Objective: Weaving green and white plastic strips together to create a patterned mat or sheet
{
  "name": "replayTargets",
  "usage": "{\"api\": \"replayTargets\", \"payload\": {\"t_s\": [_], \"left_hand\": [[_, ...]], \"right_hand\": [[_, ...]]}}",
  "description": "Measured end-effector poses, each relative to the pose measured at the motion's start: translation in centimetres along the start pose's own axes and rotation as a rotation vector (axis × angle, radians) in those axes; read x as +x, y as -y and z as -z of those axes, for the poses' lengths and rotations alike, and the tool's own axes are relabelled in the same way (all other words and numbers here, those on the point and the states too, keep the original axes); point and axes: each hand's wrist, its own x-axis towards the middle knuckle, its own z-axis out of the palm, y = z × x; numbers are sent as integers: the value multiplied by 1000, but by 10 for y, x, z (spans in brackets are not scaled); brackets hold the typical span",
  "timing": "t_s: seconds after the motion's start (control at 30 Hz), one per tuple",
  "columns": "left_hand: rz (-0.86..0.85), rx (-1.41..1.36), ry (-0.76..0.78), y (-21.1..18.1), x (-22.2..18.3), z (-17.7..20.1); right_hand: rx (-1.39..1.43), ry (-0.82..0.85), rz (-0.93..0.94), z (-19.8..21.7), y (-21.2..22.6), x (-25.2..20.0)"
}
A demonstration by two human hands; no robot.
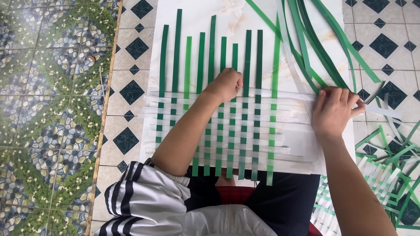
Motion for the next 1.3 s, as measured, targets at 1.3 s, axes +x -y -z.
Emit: {"api": "replayTargets", "payload": {"t_s": [1.3], "left_hand": [[350, 209, -9, -27, 23, 17]], "right_hand": [[-85, 5, 3, -2, 2, 0]]}}
